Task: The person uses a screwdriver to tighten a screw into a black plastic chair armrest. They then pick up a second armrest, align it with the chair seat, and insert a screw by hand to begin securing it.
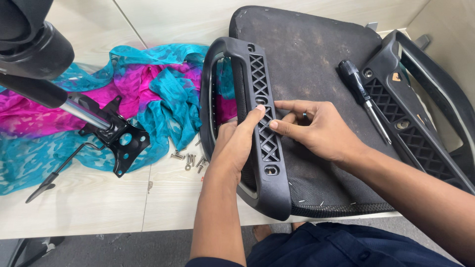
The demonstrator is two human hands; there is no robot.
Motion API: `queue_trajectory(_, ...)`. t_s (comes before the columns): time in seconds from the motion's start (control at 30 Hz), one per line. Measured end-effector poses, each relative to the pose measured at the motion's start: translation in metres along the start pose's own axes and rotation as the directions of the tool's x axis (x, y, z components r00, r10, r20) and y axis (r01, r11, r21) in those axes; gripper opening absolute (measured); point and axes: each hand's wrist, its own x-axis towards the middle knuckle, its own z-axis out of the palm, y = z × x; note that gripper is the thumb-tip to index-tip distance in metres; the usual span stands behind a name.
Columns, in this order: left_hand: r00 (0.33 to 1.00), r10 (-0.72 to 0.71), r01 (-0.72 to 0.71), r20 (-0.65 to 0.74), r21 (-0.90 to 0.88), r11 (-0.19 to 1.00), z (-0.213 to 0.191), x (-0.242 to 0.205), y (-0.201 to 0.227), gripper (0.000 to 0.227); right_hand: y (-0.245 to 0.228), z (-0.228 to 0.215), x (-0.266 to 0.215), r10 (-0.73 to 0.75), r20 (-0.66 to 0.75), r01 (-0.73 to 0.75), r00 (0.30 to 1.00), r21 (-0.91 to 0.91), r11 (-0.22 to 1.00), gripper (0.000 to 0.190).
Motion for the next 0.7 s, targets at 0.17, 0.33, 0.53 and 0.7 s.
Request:
queue_trajectory(0.17,0.998,-0.045,0.045,-0.038,0.008,0.999,0.002,0.001,0.0,0.06,-0.001,-0.002,-0.002,-0.015,0.027,0.015,1.0,0.012,1.0,0.058)
queue_trajectory(0.33,0.996,-0.043,0.048,-0.083,0.063,0.997,0.001,0.002,0.003,0.065,-0.005,0.001,-0.002,-0.026,0.013,0.026,1.0,-0.033,0.999,0.058)
queue_trajectory(0.53,0.975,-0.068,0.1,-0.212,0.144,0.984,0.006,-0.001,0.011,0.072,-0.013,0.002,-0.004,-0.015,0.043,0.021,0.999,-0.127,0.992,0.071)
queue_trajectory(0.7,0.946,-0.069,0.133,-0.315,0.186,0.974,0.013,-0.002,0.016,0.078,-0.012,0.003,-0.005,-0.098,0.117,0.109,0.988,-0.095,0.989,0.08)
